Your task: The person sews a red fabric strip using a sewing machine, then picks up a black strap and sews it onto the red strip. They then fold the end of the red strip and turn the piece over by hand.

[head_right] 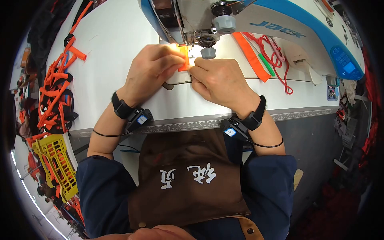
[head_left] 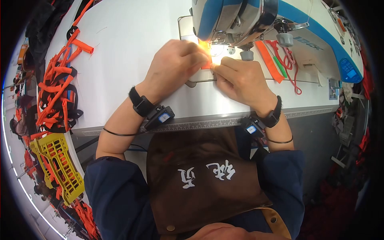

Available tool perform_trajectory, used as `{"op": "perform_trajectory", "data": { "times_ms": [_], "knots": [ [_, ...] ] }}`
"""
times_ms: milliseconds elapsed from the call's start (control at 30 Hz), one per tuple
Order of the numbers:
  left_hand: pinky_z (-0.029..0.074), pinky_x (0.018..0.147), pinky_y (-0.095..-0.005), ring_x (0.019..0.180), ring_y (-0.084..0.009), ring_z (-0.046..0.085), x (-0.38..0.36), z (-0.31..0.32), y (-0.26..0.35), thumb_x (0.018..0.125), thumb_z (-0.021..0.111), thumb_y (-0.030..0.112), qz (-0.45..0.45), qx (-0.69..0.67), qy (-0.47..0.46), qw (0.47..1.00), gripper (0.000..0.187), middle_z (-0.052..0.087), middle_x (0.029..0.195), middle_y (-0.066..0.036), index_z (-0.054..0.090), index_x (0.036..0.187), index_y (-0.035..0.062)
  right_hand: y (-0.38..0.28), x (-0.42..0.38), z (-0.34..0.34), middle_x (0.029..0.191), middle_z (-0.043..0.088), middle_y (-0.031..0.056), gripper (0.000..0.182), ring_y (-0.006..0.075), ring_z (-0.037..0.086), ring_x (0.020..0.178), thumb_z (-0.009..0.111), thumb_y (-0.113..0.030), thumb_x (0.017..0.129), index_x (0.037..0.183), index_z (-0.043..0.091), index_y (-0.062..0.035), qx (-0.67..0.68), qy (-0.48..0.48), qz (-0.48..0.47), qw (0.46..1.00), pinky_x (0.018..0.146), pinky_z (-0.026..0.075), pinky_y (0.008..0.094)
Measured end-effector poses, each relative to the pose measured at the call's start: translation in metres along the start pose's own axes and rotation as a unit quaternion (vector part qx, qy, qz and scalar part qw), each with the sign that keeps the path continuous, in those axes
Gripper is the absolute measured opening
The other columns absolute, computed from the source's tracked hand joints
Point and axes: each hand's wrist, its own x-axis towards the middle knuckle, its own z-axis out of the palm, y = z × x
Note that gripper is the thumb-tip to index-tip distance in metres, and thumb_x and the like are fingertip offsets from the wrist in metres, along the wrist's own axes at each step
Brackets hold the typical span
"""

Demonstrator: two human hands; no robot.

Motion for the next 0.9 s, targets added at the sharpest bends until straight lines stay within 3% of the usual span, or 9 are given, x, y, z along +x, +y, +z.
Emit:
{"op": "perform_trajectory", "data": {
  "times_ms": [133,300,500,600,700,900],
  "knots": [
    [0.057,0.085,-0.0403,0.096,-0.0270,0.070,-0.002,0.001,0.000,0.087,0.079,0.008,0.006,-0.002,-0.012,1.000,0.020,0.075,0.109,0.000,0.076,0.107,0.0129,0.001,-0.002,-0.001,0.073,0.064,0.0036,0.005,0.0245,0.065,0.061,0.073,-0.011,0.086,0.090,0.074,-0.0086,0.055,0.002,0.060,0.997,0.055,0.050,0.0380],
    [0.055,0.090,-0.0403,0.098,-0.0254,0.069,-0.003,0.001,0.001,0.088,0.079,0.009,0.009,-0.001,-0.008,1.000,0.016,0.076,0.109,0.001,0.075,0.103,0.0112,0.003,-0.005,0.000,0.072,0.069,0.0050,0.008,0.0232,0.065,0.057,0.074,-0.011,0.087,0.094,0.079,-0.0099,0.091,0.023,0.134,0.986,0.054,0.050,0.0359],
    [0.054,0.092,-0.0398,0.099,-0.0237,0.069,-0.004,0.003,0.001,0.088,0.079,0.009,0.010,0.001,-0.006,1.000,0.015,0.075,0.108,0.002,0.075,0.103,0.0109,-0.002,0.000,-0.003,0.075,0.066,0.0017,0.015,0.0213,0.065,0.060,0.076,-0.010,0.085,0.099,0.082,-0.0112,0.070,0.015,0.061,0.996,0.053,0.050,0.0359],
    [0.054,0.091,-0.0395,0.098,-0.0235,0.069,-0.004,0.003,0.004,0.087,0.079,0.009,0.011,0.002,0.005,1.000,0.017,0.075,0.107,0.001,0.075,0.103,0.0114,0.001,-0.002,-0.003,0.083,0.066,0.0009,0.031,0.0166,0.060,0.056,0.077,-0.001,0.081,0.109,0.081,-0.0132,0.048,0.006,0.037,0.998,0.051,0.046,0.0319],
    [0.054,0.091,-0.0394,0.098,-0.0241,0.070,-0.007,0.001,0.007,0.084,0.080,0.006,0.027,0.014,0.004,1.000,0.022,0.074,0.106,0.000,0.075,0.105,0.0117,-0.002,-0.001,-0.004,0.076,0.064,0.0010,0.017,0.0219,0.065,0.062,0.075,-0.010,0.083,0.099,0.081,-0.0103,0.011,0.006,0.028,1.000,0.053,0.050,0.0364],
    [0.057,0.093,-0.0400,0.103,-0.0256,0.071,-0.014,-0.007,0.023,0.076,0.080,-0.001,0.034,0.040,-0.023,0.998,0.036,0.074,0.110,-0.002,0.075,0.110,0.0103,-0.002,-0.001,-0.005,0.076,0.063,0.0012,0.017,0.0222,0.065,0.062,0.075,-0.009,0.082,0.098,0.080,-0.0093,0.020,0.010,0.025,0.999,0.053,0.050,0.0370]
  ]
}}
